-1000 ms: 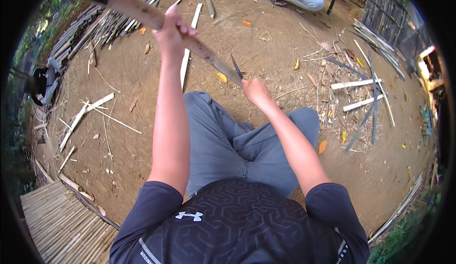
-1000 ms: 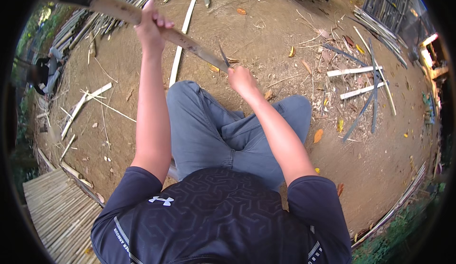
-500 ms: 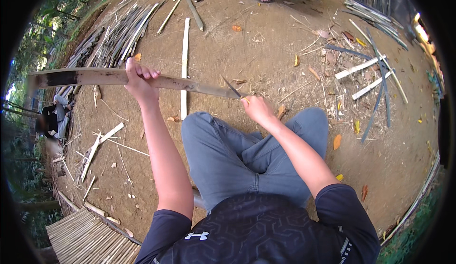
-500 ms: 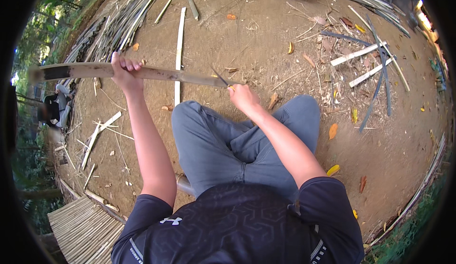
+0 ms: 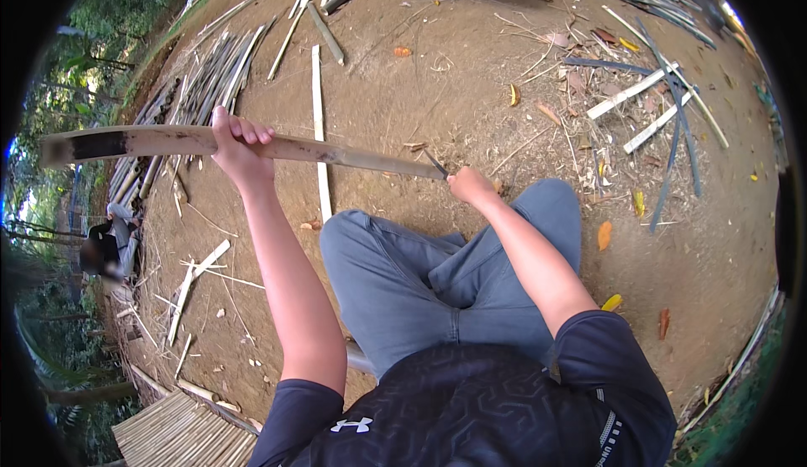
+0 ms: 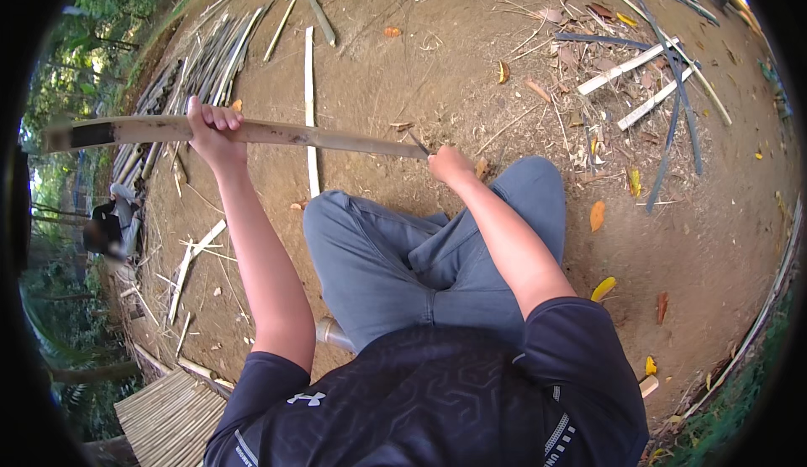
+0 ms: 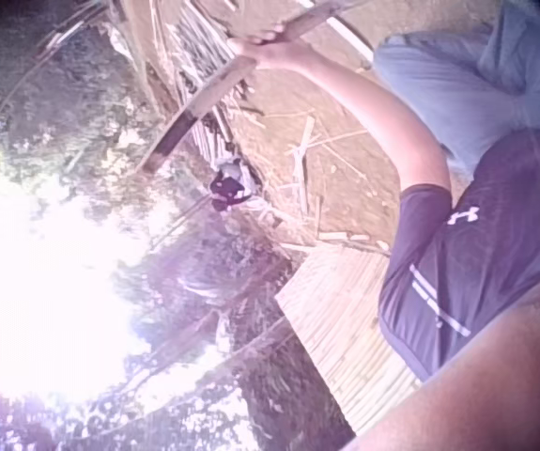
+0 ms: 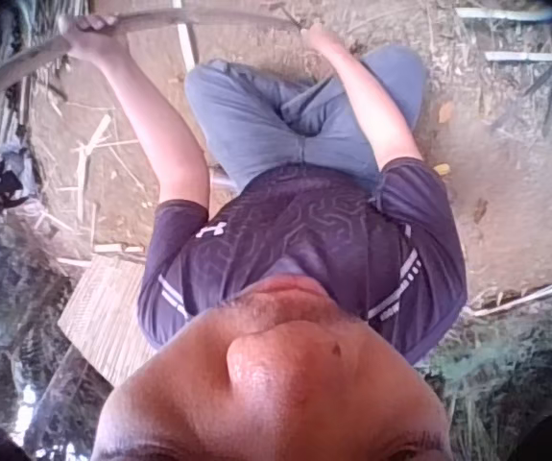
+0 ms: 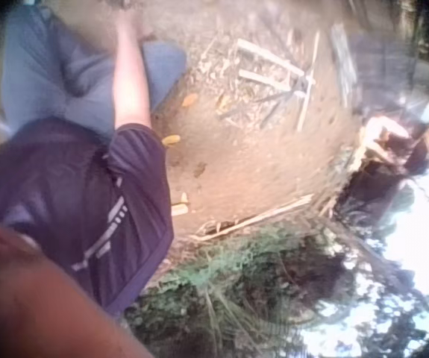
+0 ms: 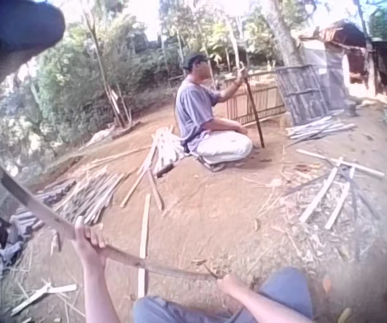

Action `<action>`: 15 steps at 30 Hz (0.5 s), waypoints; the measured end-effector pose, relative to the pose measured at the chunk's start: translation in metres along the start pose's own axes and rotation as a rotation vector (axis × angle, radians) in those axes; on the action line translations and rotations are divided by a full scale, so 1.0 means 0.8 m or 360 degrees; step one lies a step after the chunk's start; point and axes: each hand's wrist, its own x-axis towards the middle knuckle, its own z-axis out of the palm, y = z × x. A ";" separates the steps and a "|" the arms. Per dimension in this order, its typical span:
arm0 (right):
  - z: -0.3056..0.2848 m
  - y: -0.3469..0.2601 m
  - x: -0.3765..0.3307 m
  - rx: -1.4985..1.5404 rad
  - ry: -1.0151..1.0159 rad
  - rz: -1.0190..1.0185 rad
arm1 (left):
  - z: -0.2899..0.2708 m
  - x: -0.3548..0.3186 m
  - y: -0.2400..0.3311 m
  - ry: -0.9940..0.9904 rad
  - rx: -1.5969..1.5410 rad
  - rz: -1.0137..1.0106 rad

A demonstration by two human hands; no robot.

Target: The person shaves and sharpens the edges of a long bamboo strip using a small knife, while sitting on the ground outdoors near several other bamboo pieces.

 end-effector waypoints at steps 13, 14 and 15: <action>0.002 -0.027 -0.020 0.0476 0.0088 -0.0344 | 0.033 -0.010 0.003 -0.0191 0.0033 0.0072; 0.013 -0.015 -0.013 0.0542 0.0128 -0.0303 | 0.045 -0.017 0.002 -0.0174 0.0039 0.0039; 0.023 -0.001 -0.008 0.0607 0.0171 -0.0262 | 0.053 -0.024 0.000 -0.0157 0.0045 0.0006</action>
